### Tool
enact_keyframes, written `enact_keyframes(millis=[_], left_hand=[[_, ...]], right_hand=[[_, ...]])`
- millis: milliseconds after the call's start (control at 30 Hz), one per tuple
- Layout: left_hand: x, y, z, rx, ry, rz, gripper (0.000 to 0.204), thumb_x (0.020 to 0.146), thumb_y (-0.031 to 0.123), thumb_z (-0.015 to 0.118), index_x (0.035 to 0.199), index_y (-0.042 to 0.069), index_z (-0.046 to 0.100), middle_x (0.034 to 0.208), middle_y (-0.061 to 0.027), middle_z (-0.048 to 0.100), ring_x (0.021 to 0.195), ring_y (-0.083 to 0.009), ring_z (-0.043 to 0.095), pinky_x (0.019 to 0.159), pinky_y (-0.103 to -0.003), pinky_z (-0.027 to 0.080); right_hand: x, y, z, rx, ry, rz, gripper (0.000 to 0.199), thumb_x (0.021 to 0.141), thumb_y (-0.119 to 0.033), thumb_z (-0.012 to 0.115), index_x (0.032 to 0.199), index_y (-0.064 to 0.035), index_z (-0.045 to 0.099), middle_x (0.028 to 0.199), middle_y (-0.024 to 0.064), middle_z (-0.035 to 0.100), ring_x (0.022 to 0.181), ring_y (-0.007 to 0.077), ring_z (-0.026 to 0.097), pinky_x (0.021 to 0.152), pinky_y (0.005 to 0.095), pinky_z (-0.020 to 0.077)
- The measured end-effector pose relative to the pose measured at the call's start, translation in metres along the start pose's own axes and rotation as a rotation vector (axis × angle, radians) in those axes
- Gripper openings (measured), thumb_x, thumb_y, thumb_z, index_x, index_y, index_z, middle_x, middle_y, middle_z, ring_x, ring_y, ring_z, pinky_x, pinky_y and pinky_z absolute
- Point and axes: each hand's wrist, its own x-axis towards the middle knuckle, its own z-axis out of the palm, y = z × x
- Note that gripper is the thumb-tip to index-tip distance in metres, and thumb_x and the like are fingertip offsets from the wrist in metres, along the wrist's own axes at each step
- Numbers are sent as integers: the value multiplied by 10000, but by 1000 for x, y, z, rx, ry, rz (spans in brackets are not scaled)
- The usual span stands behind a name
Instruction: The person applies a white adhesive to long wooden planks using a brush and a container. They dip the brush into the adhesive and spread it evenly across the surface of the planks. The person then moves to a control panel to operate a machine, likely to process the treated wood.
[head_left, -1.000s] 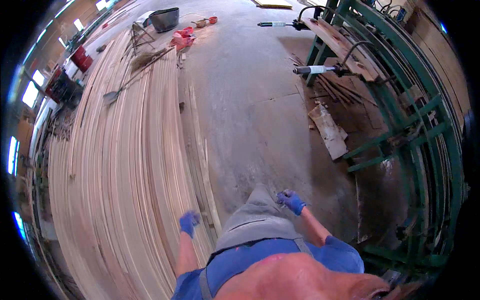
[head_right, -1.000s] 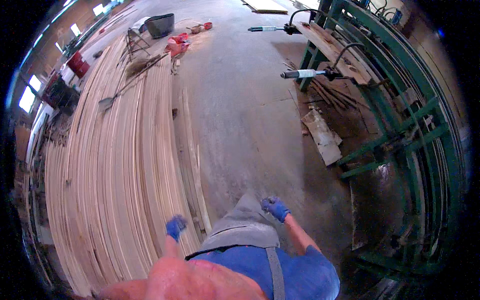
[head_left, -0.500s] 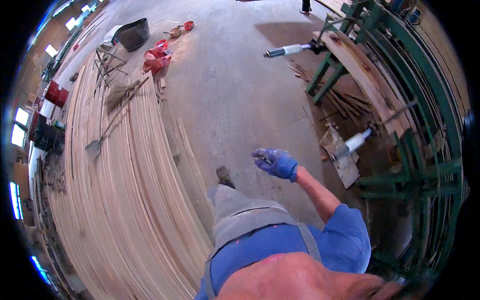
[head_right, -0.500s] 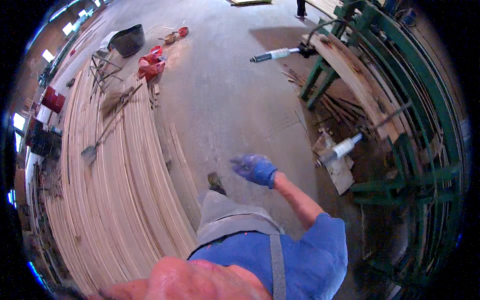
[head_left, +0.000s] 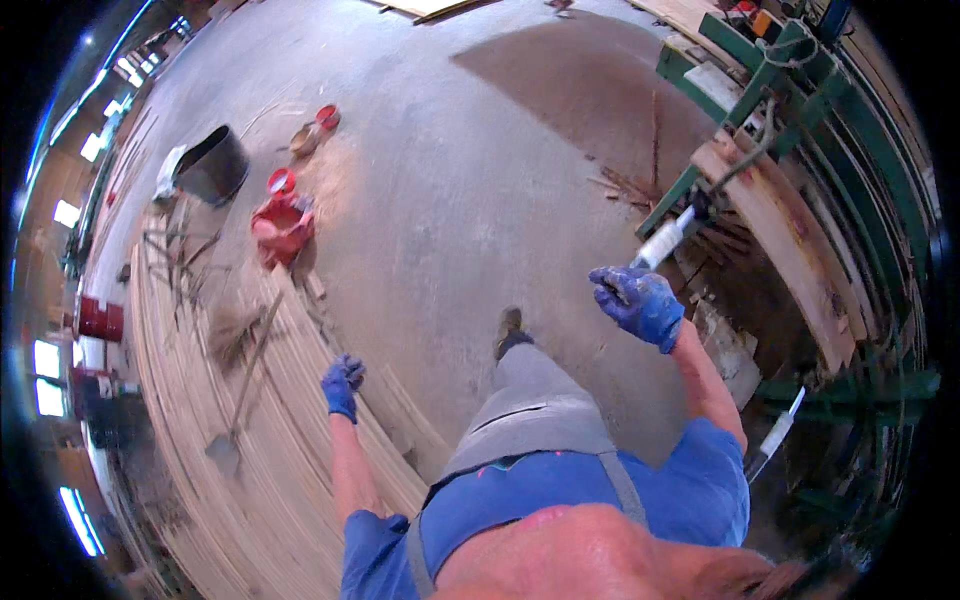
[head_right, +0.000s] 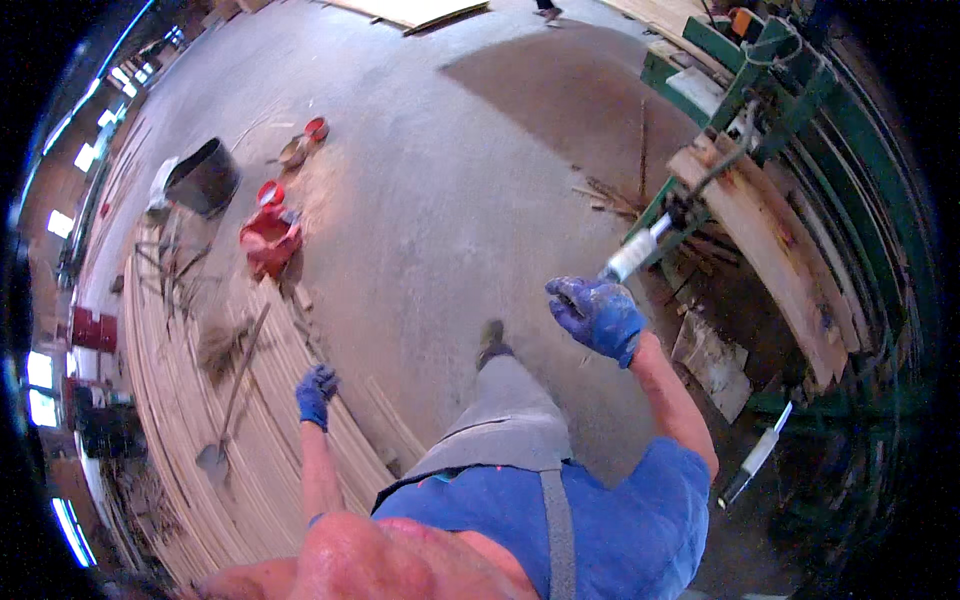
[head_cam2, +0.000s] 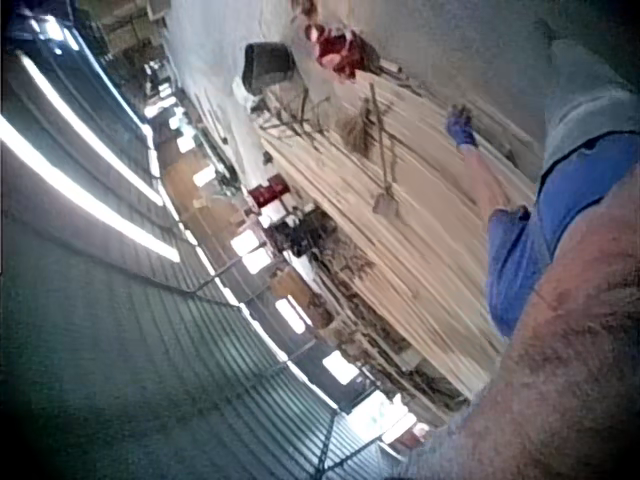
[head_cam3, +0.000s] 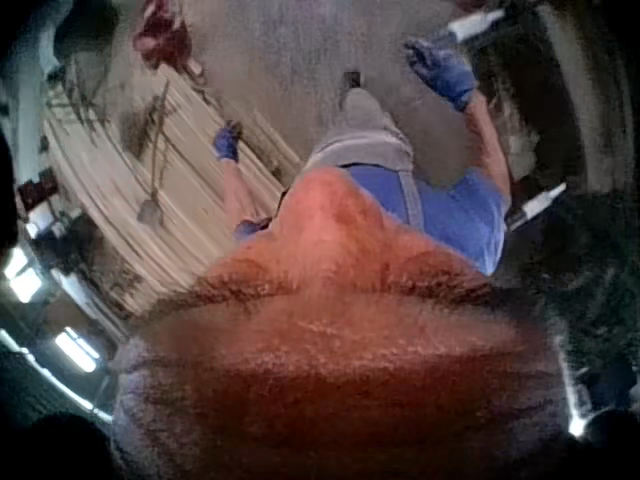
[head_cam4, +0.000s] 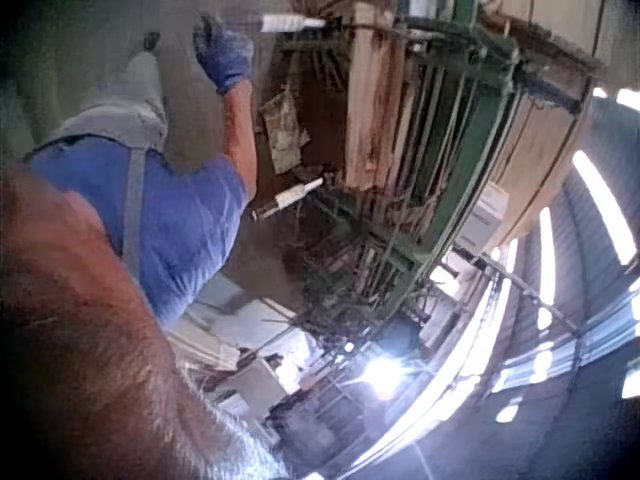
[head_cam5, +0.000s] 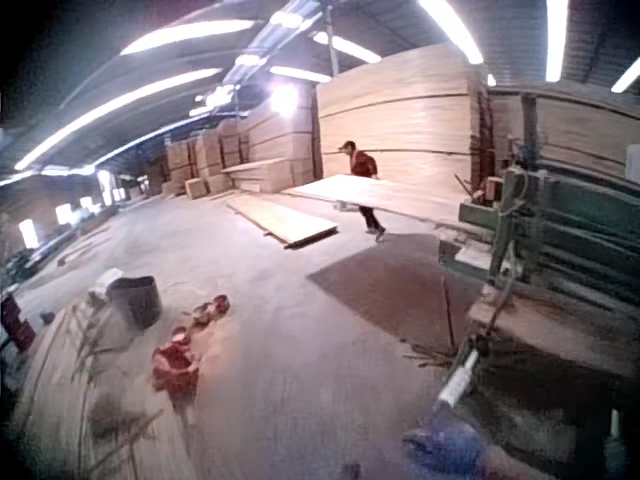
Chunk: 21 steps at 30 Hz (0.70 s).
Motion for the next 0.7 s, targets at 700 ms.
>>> enact_keyframes(millis=[700], left_hand=[[580,157,341,276,-172,-646,228,908,288,499,978,109,621,876,-102,665,715,-266,635,594,-388,505]], right_hand=[[463,400,250,625,-346,1315,264,862,-280,530,866,-47,654,783,125,658,661,282,626,603,402,500]])
